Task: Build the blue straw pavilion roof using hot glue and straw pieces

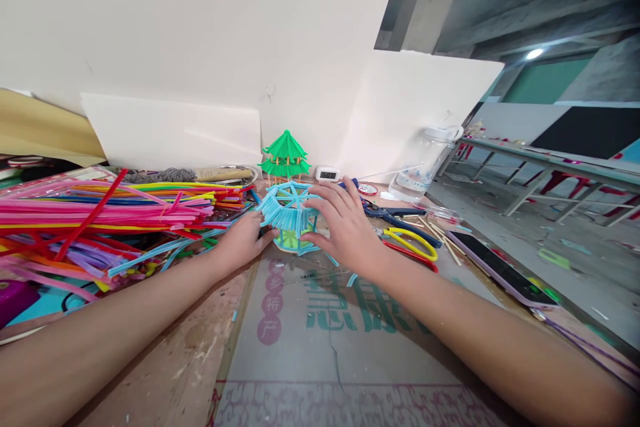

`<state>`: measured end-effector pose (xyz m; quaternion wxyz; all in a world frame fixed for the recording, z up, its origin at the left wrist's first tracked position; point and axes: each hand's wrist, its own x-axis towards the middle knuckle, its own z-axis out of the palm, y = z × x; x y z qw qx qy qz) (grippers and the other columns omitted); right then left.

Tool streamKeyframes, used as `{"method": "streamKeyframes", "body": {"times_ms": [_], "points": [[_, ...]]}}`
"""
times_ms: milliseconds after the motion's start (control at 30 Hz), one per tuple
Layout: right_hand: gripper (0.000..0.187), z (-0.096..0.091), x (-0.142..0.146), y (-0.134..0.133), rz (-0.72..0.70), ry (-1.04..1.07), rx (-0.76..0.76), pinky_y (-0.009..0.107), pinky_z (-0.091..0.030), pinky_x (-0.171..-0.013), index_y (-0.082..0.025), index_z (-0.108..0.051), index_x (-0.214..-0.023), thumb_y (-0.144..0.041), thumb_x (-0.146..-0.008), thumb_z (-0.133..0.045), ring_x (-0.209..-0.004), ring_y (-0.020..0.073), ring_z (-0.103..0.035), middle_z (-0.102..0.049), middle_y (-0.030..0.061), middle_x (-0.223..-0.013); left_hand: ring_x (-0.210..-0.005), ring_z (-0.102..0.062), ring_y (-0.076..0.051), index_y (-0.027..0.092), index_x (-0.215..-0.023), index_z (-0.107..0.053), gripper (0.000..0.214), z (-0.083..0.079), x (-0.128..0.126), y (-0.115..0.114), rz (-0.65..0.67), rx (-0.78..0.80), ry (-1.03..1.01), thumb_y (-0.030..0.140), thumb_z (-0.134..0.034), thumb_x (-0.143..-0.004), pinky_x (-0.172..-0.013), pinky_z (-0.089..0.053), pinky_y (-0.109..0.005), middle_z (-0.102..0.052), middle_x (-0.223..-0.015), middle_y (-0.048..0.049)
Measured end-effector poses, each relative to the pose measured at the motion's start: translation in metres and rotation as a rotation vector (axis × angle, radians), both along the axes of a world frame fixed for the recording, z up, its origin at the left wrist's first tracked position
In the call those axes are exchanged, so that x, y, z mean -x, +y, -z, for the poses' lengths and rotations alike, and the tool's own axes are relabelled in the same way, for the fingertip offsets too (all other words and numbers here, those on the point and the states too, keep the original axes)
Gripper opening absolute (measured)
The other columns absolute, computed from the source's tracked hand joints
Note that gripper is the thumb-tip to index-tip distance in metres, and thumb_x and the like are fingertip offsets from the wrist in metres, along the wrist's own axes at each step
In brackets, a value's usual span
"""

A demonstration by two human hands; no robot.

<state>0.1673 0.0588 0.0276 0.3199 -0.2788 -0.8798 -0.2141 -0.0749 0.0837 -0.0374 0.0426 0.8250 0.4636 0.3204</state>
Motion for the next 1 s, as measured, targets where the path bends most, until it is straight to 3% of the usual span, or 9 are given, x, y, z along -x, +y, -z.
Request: {"method": "streamKeyframes", "body": {"times_ms": [633,1000], "points": [[0.030,-0.0003,0.0009,-0.0018,-0.024,0.024,0.025,0.056,-0.018,-0.118,-0.020,-0.055,-0.115,-0.036,-0.090,-0.060,-0.131,0.0271,-0.044,-0.059,0.0110,-0.129,-0.116,-0.058,-0.031,0.016,-0.112,-0.060,0.031,0.0008,0.0008,0.0009,0.004,-0.001,0.006,0.037,-0.050,-0.091,-0.102,-0.044,-0.046,-0.065,-0.116,-0.0149],[0.045,-0.0057,-0.0025,-0.0001,-0.008,0.000,0.020,0.057,-0.014,-0.119,-0.022,-0.057,-0.123,-0.049,-0.087,-0.062,-0.133,0.0276,-0.042,-0.057,0.0112,-0.132,-0.116,-0.057,-0.031,0.015,-0.114,-0.059,0.033,-0.0005,0.0000,-0.0002,0.009,0.001,0.000,0.038,-0.049,-0.093,-0.102,-0.043,-0.047,-0.064,-0.118,-0.0158]]}}
